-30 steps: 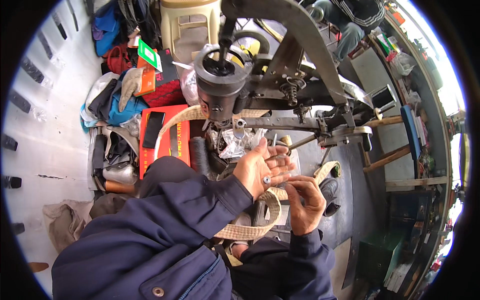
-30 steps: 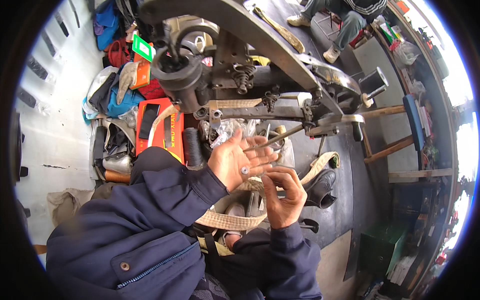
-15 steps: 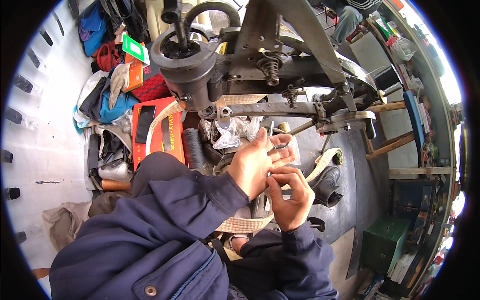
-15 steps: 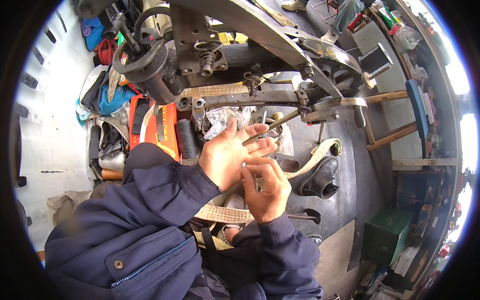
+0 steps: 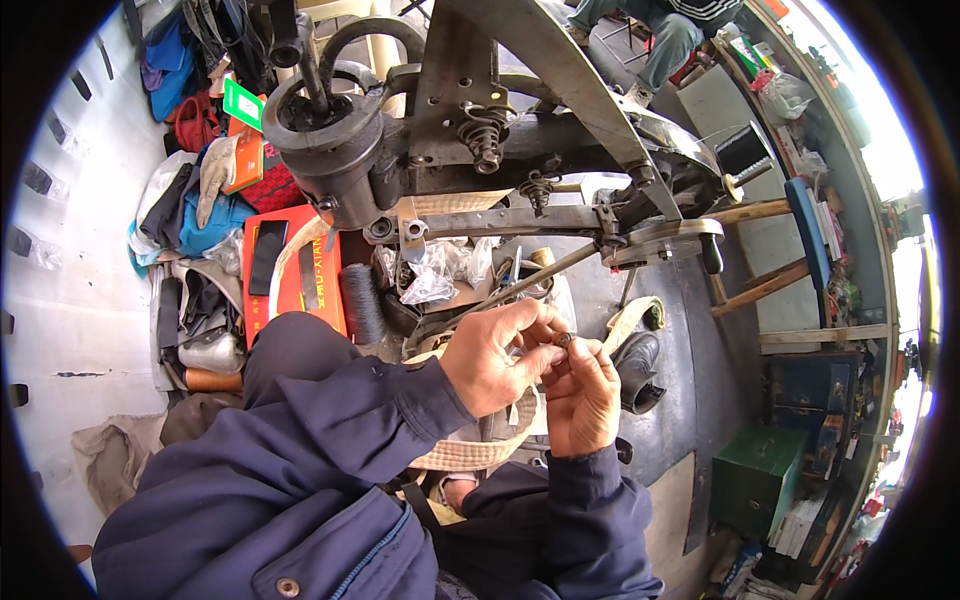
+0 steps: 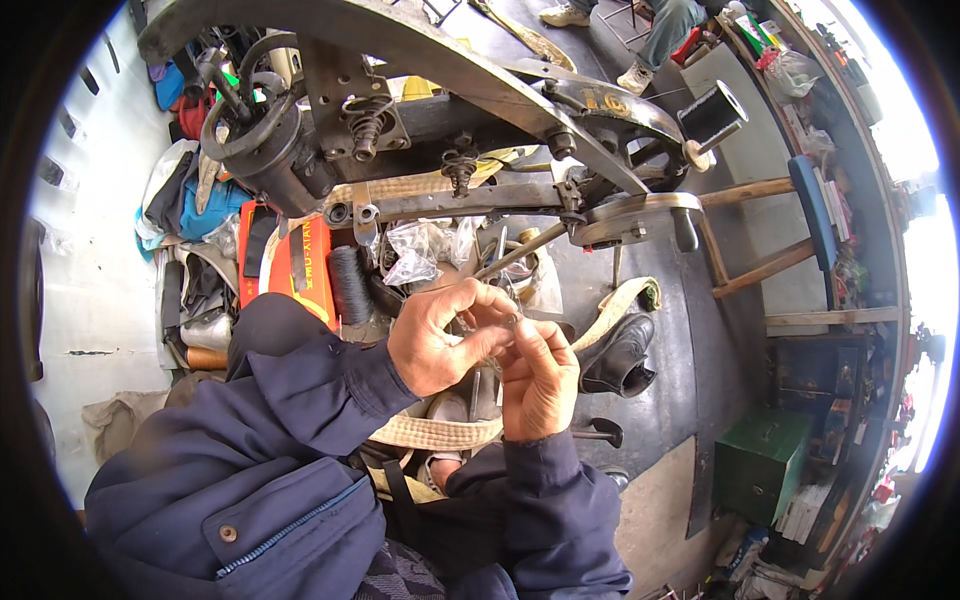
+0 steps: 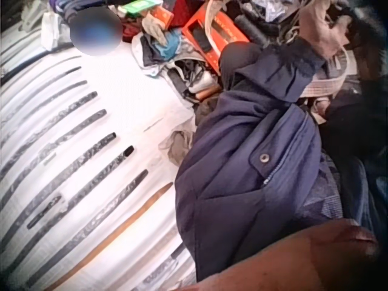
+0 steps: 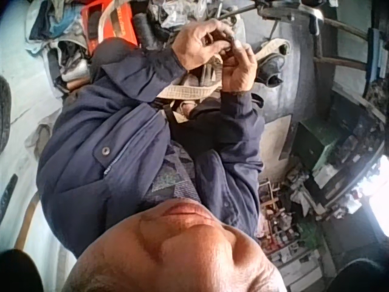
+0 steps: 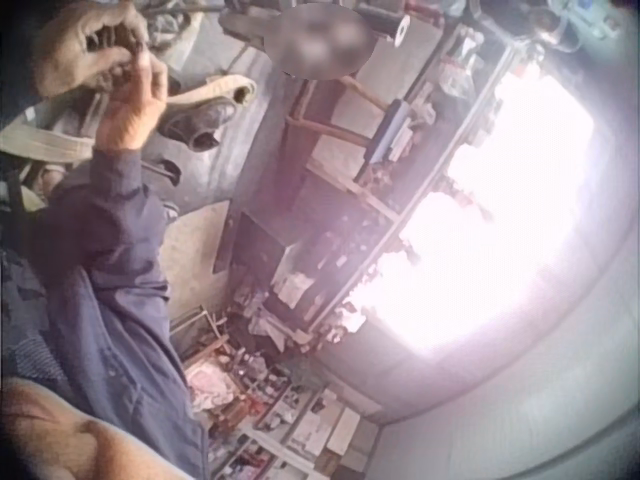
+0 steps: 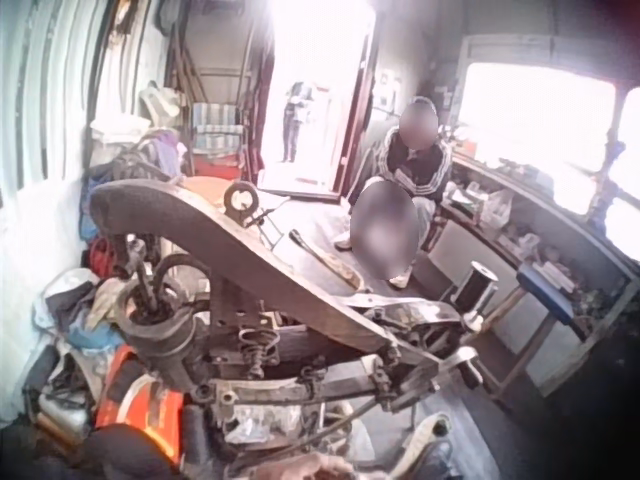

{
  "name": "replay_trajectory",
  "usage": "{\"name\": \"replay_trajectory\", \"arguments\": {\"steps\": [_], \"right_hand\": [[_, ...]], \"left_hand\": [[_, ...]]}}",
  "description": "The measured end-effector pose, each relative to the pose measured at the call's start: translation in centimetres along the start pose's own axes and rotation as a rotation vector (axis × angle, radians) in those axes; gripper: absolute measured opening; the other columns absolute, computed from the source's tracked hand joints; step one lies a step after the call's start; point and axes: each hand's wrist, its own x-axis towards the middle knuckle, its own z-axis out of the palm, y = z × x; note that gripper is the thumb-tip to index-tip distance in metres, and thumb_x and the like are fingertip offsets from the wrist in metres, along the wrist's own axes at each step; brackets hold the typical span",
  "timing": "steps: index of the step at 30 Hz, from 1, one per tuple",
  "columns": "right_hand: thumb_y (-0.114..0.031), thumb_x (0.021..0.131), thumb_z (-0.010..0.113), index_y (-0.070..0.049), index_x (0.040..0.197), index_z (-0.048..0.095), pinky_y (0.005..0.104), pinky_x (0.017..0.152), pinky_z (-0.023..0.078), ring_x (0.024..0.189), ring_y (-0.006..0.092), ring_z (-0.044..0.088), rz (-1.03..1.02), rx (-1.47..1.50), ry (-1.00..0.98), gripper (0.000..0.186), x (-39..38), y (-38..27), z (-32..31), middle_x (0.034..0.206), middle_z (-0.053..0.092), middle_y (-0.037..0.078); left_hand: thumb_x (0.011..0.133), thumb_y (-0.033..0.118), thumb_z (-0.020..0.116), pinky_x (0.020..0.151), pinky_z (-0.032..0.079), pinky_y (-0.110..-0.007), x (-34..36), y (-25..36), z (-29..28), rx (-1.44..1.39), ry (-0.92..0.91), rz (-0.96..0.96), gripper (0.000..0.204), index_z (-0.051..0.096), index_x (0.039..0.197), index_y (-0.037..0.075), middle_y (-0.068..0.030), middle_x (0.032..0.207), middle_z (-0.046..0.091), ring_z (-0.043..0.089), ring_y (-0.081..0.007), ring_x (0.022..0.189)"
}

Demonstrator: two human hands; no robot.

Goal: The person sits on the floor and adjusts a vintage sewing machine, rotating the handwheel, threading the needle, and manipulating small metal parts. The person handles a woven strap and a spool of thread while making adjustments to the machine's internal components.

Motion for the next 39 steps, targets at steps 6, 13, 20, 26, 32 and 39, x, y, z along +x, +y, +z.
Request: {"name": "replay_trajectory", "arguments": {"steps": [6, 13, 20, 26, 32, 39], "right_hand": [[-0.006, 0.096, 0.069, -0.005, 0.095, 0.066, 0.0234, 0.062, 0.052, 0.069, 0.0103, 0.064, -0.044, -0.13, 0.05, 0.004, 0.0, -0.5, 0.7, 0.088, 0.07, 0.004], [-0.008, 0.096, 0.07, -0.006, 0.095, 0.068, 0.0186, 0.046, 0.024, 0.05, -0.0006, 0.036, -0.125, -0.348, 0.053, 0.003, -0.6, -1.2, 1.8, 0.069, 0.057, -0.008], [-0.006, 0.097, 0.069, 0.003, 0.097, 0.068, 0.0243, 0.074, 0.049, 0.076, 0.0087, 0.06, -0.17, -0.411, -0.022, 0.009, -1.0, -1.3, 2.4, 0.083, 0.068, 0.003], [-0.007, 0.096, 0.069, 0.002, 0.098, 0.069, 0.0215, 0.073, 0.049, 0.079, 0.006, 0.061, -0.209, -0.444, -0.027, 0.009, -0.9, -1.0, 2.2, 0.087, 0.069, 0.002], [-0.007, 0.096, 0.069, 0.006, 0.1, 0.07, 0.0258, 0.078, 0.054, 0.08, 0.0104, 0.066, -0.156, -0.387, -0.065, 0.013, -0.7, -0.9, 2.0, 0.088, 0.072, 0.006], [-0.014, 0.097, 0.073, 0.002, 0.104, 0.072, 0.0214, 0.055, 0.041, 0.059, 0.0042, 0.052, -0.141, -0.45, -0.016, 0.018, -0.6, -1.0, 2.1, 0.074, 0.064, -0.001]], "left_hand": [[0.097, 0.006, 0.067, 0.079, 0.054, -0.025, -0.2, -0.9, 0.1, -0.385, -0.029, -0.181, 0.018, 0.065, 0.114, 0.001, -0.0042, 0.096, 0.072, 0.066, -0.0087, 0.082], [0.104, 0.017, 0.061, 0.081, 0.06, -0.038, 0.6, -3.7, -1.0, -1.003, -0.148, -0.38, 0.025, 0.061, 0.124, 0.003, -0.0104, 0.103, 0.072, 0.071, -0.0215, 0.089], [0.105, 0.015, 0.057, 0.081, 0.058, -0.039, 0.6, -4.0, -0.8, -1.074, -0.17, -0.366, 0.023, 0.06, 0.124, 0.003, -0.012, 0.106, 0.071, 0.071, -0.0243, 0.088], [0.103, 0.016, 0.061, 0.081, 0.058, -0.037, 0.5, -3.3, -1.0, -0.973, -0.166, -0.319, 0.025, 0.06, 0.124, 0.002, -0.0116, 0.103, 0.071, 0.07, -0.0228, 0.085], [0.101, 0.015, 0.065, 0.082, 0.057, -0.031, 0.5, -2.7, -1.3, -0.791, -0.155, -0.312, 0.025, 0.06, 0.122, 0.001, -0.0085, 0.101, 0.07, 0.069, -0.0172, 0.085], [0.1, 0.008, 0.065, 0.083, 0.056, -0.028, 0.9, -2.2, -1.5, -0.515, -0.208, -0.177, 0.022, 0.062, 0.119, -0.001, -0.0072, 0.102, 0.069, 0.067, -0.0133, 0.087]]}}
